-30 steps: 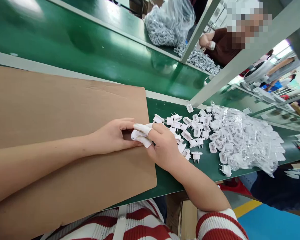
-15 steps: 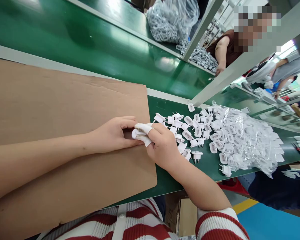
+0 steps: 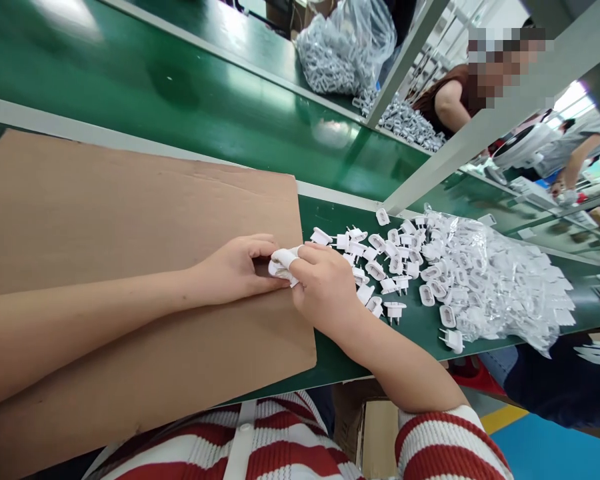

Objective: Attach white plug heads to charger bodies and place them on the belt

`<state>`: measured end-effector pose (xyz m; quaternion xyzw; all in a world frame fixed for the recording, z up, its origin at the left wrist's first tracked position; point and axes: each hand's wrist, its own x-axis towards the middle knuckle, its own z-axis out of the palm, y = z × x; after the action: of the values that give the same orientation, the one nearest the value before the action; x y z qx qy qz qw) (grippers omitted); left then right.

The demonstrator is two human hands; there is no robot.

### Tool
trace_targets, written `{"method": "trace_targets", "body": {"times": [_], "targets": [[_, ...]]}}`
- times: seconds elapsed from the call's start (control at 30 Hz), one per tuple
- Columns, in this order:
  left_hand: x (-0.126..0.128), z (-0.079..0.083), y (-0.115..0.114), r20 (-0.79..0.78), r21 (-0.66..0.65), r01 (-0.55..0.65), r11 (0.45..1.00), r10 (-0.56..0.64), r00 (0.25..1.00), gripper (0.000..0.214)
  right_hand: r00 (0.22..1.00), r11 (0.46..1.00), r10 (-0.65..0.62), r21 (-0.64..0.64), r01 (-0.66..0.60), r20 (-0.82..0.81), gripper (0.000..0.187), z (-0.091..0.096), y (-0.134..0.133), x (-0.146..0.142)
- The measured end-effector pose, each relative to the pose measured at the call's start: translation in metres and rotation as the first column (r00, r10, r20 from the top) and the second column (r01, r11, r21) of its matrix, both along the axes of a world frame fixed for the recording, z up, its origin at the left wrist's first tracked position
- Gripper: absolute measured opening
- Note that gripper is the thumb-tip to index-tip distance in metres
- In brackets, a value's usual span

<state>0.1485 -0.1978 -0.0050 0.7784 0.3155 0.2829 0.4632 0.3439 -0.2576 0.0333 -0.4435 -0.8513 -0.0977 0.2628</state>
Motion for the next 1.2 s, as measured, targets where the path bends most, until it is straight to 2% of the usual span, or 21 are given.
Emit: {"method": "trace_targets", "body": {"times": [0.2, 0.33, 0.4, 0.57, 0.67, 0.73, 0.8, 0.87, 0.93, 1.0, 1.1, 1.17, 1.2], "targets": [[0.002, -0.003, -0.004, -0.015, -0.029, -0.035, 0.999, 0.034, 0.999, 0.027, 0.996, 0.988, -0.083, -0.128, 0.088, 0.043, 0.015, 0.007, 0.000, -0.004], [0.004, -0.006, -0.006, -0.026, -0.036, -0.065, 0.997, 0.064, 0.998, 0.027, 0.988, 0.993, -0.113, -0.035, 0.117, 0.102, 0.017, 0.009, -0.003, -0.013], [0.004, -0.007, -0.007, -0.021, -0.028, -0.068, 0.997, 0.068, 0.997, 0.028, 0.987, 0.991, -0.128, -0.029, 0.131, 0.098, 0.017, 0.007, -0.005, -0.015], [0.005, -0.007, -0.008, 0.015, -0.035, -0.084, 0.996, 0.085, 0.996, 0.033, 0.979, 0.975, -0.203, -0.099, 0.200, -0.019, 0.016, -0.008, -0.007, -0.010], [0.005, -0.006, -0.008, 0.045, -0.065, -0.073, 0.995, 0.076, 0.996, 0.033, 0.957, 0.957, -0.241, -0.205, 0.206, -0.162, 0.018, -0.018, -0.007, -0.005], [0.004, -0.003, -0.009, 0.071, -0.149, -0.074, 0.986, 0.086, 0.994, 0.033, 0.919, 0.933, -0.258, -0.325, 0.156, -0.299, 0.027, -0.023, -0.006, -0.001], [0.003, 0.002, -0.009, 0.134, -0.309, -0.059, 0.949, 0.105, 0.985, 0.042, 0.868, 0.912, -0.234, -0.408, 0.040, -0.438, 0.051, -0.024, -0.005, 0.005], [0.001, 0.009, -0.009, 0.226, -0.482, 0.006, 0.876, 0.117, 0.967, 0.053, 0.829, 0.903, -0.172, -0.422, -0.083, -0.532, 0.081, -0.023, -0.004, 0.012], [-0.001, 0.017, -0.009, 0.290, -0.586, 0.070, 0.807, 0.128, 0.948, 0.053, 0.814, 0.900, -0.099, -0.401, -0.172, -0.573, 0.100, -0.020, -0.003, 0.019], [-0.003, 0.023, -0.009, 0.315, -0.633, 0.091, 0.768, 0.148, 0.937, 0.050, 0.825, 0.901, -0.023, -0.370, -0.228, -0.564, 0.100, -0.017, -0.002, 0.023], [-0.005, 0.028, -0.009, 0.321, -0.673, 0.125, 0.729, 0.135, 0.937, 0.049, 0.855, 0.928, 0.078, -0.275, -0.250, -0.512, 0.074, -0.013, -0.001, 0.024], [-0.005, 0.027, -0.009, 0.322, -0.663, 0.150, 0.734, 0.098, 0.942, 0.048, 0.863, 0.949, 0.122, -0.197, -0.246, -0.490, 0.063, -0.011, -0.001, 0.022], [-0.005, 0.025, -0.010, 0.320, -0.628, 0.149, 0.764, 0.078, 0.944, 0.048, 0.863, 0.956, 0.133, -0.166, -0.241, -0.487, 0.062, -0.011, -0.001, 0.022]]}}
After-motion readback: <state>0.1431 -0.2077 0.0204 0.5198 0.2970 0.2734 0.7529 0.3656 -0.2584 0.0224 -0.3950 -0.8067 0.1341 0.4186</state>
